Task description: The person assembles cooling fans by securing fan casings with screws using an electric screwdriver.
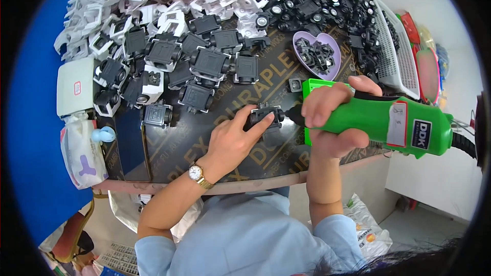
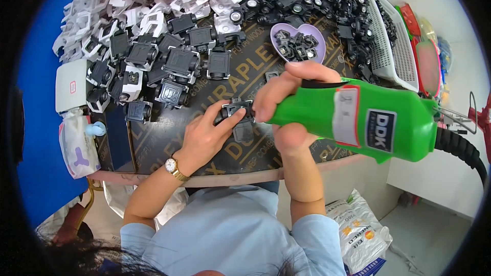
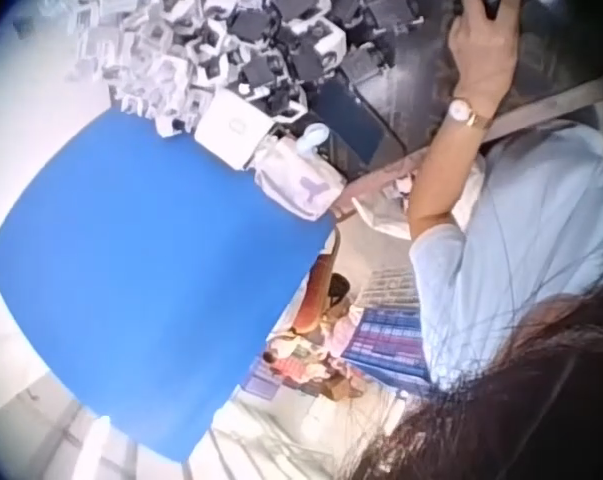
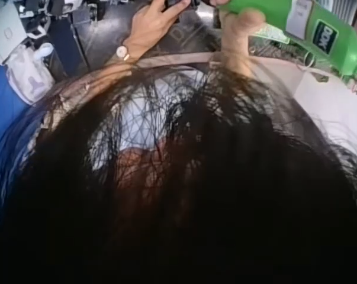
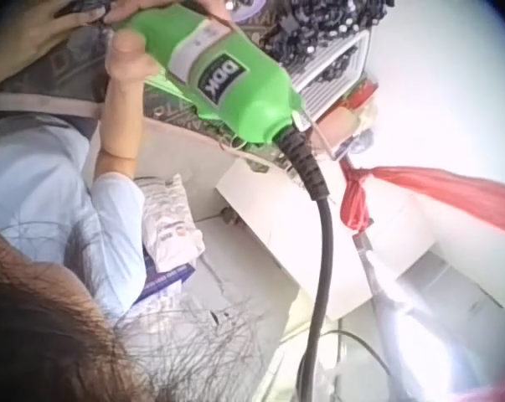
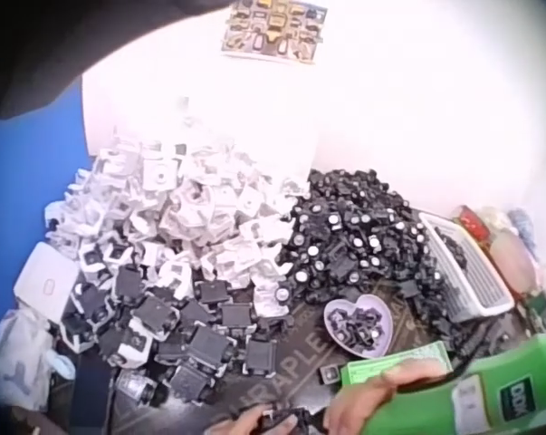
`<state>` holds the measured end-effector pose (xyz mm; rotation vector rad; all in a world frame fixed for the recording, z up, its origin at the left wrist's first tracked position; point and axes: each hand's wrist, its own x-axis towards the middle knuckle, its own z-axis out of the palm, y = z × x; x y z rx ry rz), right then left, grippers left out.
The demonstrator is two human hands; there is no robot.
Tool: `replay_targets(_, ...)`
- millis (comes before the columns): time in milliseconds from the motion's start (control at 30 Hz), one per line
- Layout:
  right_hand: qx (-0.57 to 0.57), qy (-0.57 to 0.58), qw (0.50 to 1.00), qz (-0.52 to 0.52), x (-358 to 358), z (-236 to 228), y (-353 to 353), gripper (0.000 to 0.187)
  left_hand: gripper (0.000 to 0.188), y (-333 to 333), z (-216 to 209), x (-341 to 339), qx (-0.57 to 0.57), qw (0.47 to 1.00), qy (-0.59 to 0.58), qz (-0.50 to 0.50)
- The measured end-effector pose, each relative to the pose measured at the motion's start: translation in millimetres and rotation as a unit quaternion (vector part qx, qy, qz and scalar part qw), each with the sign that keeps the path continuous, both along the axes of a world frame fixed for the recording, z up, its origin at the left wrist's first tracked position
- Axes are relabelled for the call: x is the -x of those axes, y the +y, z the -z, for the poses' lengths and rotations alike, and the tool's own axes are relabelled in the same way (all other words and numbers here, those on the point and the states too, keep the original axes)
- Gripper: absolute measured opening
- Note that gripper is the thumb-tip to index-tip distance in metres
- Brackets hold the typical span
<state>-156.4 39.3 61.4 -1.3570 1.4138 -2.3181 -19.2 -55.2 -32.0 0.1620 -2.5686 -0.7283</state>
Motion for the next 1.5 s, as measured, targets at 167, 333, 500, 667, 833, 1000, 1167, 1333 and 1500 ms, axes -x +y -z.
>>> replay_targets(167,-0.039,0.005,0.999,-0.022,-11,3,-19,0.077,0.040,-1,-2,0,-0.004,1.000,0.006,0.001)
replay_targets(333,-0.064,0.003,0.997,-0.048,-16,12,-24,0.076,0.040,-3,-1,-3,-0.013,1.000,0.001,0.007)
replay_targets(500,-0.117,0.023,0.990,-0.073,-11,15,-29,0.072,0.038,-3,2,-3,-0.059,0.998,-0.010,0.029)
replay_targets(667,-0.131,0.012,0.991,-0.028,-16,15,-31,0.073,0.042,-7,1,-2,-0.077,0.994,-0.049,0.057)
replay_targets(833,-0.119,-0.015,0.993,-0.003,-19,14,-39,0.056,0.044,-5,0,-2,-0.059,0.996,-0.055,0.028)
replay_targets(1000,-0.118,-0.051,0.992,0.000,-23,20,-41,0.055,0.040,-7,1,-2,-0.053,0.997,-0.037,0.038)
replay_targets(1167,-0.105,-0.027,0.992,0.056,-26,21,-40,0.051,0.038,-7,4,-3,-0.065,0.996,-0.033,0.052)
replay_targets(1333,-0.112,-0.046,0.980,0.157,-41,19,-47,0.026,0.038,-5,4,-3,-0.076,0.995,-0.038,0.059)
replay_targets(1500,-0.113,0.039,0.976,0.183,-46,24,-40,0.030,0.039,-3,5,-3,-0.077,0.995,-0.029,0.064)
